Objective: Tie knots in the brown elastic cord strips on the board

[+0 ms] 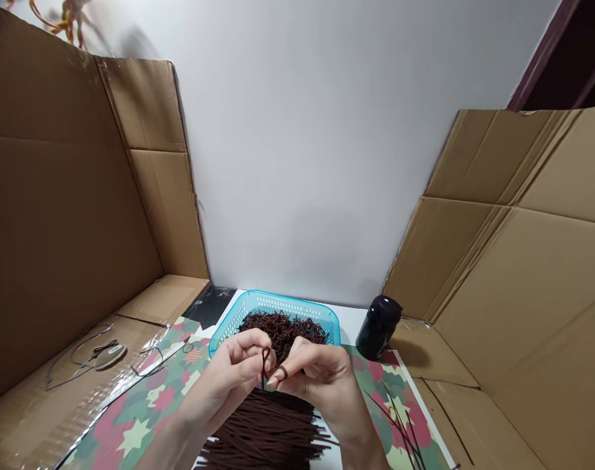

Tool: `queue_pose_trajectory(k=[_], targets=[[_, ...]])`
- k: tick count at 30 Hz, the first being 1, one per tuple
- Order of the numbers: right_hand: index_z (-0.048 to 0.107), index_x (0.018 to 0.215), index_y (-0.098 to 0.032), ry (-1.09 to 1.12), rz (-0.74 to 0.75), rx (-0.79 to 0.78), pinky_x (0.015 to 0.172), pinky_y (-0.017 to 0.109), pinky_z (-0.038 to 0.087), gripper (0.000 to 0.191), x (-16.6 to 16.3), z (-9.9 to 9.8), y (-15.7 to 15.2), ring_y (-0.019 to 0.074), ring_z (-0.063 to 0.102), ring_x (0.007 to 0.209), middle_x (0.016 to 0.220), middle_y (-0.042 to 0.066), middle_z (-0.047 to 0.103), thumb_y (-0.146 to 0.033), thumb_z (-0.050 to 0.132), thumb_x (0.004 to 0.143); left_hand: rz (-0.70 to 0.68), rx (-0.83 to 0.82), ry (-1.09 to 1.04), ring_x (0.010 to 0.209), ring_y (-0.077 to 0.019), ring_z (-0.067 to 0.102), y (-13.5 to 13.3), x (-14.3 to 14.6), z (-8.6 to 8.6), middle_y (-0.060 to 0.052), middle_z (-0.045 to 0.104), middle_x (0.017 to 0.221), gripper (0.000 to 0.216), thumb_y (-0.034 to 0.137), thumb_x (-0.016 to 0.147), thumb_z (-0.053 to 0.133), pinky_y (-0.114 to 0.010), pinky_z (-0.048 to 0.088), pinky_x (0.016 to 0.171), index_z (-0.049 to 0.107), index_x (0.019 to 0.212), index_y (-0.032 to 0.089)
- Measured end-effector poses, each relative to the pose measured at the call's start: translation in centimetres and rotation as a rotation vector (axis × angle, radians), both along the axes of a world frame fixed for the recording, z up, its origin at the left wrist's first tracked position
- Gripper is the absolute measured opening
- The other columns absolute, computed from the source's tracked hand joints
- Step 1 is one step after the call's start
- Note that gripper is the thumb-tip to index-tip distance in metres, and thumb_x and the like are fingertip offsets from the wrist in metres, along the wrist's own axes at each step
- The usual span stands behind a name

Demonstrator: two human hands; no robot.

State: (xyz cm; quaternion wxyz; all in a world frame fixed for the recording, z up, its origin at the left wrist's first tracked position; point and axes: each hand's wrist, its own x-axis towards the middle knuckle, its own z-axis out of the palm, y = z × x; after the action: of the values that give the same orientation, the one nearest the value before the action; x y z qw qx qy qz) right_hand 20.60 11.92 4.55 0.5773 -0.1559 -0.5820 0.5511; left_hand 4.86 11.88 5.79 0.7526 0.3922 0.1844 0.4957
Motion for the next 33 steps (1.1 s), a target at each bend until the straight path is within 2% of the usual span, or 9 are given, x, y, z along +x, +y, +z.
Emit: queue_pose_trajectory(k=[8,12,16,21,25,28,31,33], targets=[[0.069,0.08,-0.029,0.068,0.051,-0.122,0.063,0.02,0.048,0.021,0.0,0.1,-0.5,0.009,0.063,0.064,0.07,-0.006,0.067,-0.015,0.079,0.069,0.064,-0.029,0.11,0.06,-0.0087,0.058,-0.3,-0.3,0.6,0.0,0.067,0.063,0.013,0.021,0.061,0.081,-0.019,0.043,0.062,0.071,0.065,0.016],[0.07,0.075,-0.027,0.01,0.001,-0.071,0.066,0.023,0.046,0.013,0.0,0.2,-0.5,0.0108,0.059,0.068,0.07,-0.004,0.065,-0.015,0.076,0.072,0.125,-0.014,0.139,0.061,-0.0083,0.059,-0.2,-0.3,0.8,0.002,0.067,0.063,0.01,0.018,0.061,0.08,-0.018,0.044,0.061,0.071,0.064,0.017],[0.072,0.077,-0.028,-0.083,-0.056,-0.038,0.068,0.026,0.043,0.013,0.0,0.4,-0.5,0.0128,0.055,0.071,0.071,-0.003,0.065,-0.015,0.072,0.076,0.222,0.112,0.239,0.064,-0.0101,0.061,-0.3,-0.3,0.9,0.001,0.069,0.068,0.007,0.014,0.065,0.077,-0.019,0.046,0.061,0.071,0.064,0.019],[0.071,0.076,-0.028,-0.123,-0.049,-0.052,0.068,0.027,0.04,0.012,0.0,0.3,-0.5,0.014,0.053,0.072,0.071,-0.003,0.063,-0.016,0.072,0.076,0.338,0.332,0.348,0.072,-0.0123,0.061,-1.1,-0.4,1.1,-0.001,0.069,0.073,0.012,0.009,0.071,0.07,-0.022,0.047,0.068,0.072,0.067,0.02],[0.07,0.075,-0.026,-0.113,-0.037,-0.103,0.067,0.026,0.039,0.009,0.1,0.3,-0.7,0.0136,0.051,0.07,0.07,-0.003,0.061,-0.017,0.072,0.075,0.294,0.426,0.394,0.077,-0.014,0.06,-1.4,-0.7,1.4,-0.003,0.068,0.079,0.007,0.012,0.073,0.069,-0.024,0.046,0.071,0.071,0.074,0.018],[0.069,0.073,-0.025,-0.086,-0.053,-0.154,0.067,0.024,0.04,0.009,0.0,0.4,-0.7,0.0125,0.051,0.069,0.069,-0.003,0.061,-0.017,0.073,0.074,0.276,0.389,0.398,0.078,-0.0136,0.059,-1.3,-0.7,1.4,-0.002,0.066,0.079,0.004,0.016,0.074,0.071,-0.023,0.046,0.072,0.068,0.075,0.018],[0.068,0.071,-0.022,-0.014,-0.019,-0.268,0.064,0.022,0.041,0.007,-0.6,0.5,-0.5,0.0115,0.051,0.065,0.067,-0.003,0.06,-0.021,0.075,0.072,0.209,0.346,0.376,0.076,-0.0126,0.057,-0.9,-0.6,1.2,-0.002,0.062,0.079,0.004,0.02,0.081,0.066,-0.023,0.046,0.071,0.065,0.078,0.017],[0.067,0.067,-0.019,0.084,0.052,-0.363,0.061,0.02,0.042,0.011,-1.1,0.6,-0.4,0.0105,0.049,0.06,0.062,-0.003,0.058,-0.024,0.077,0.069,0.168,0.385,0.363,0.076,-0.0131,0.056,-0.8,-0.6,1.2,-0.002,0.06,0.081,0.005,0.021,0.084,0.061,-0.024,0.046,0.071,0.063,0.081,0.017]])
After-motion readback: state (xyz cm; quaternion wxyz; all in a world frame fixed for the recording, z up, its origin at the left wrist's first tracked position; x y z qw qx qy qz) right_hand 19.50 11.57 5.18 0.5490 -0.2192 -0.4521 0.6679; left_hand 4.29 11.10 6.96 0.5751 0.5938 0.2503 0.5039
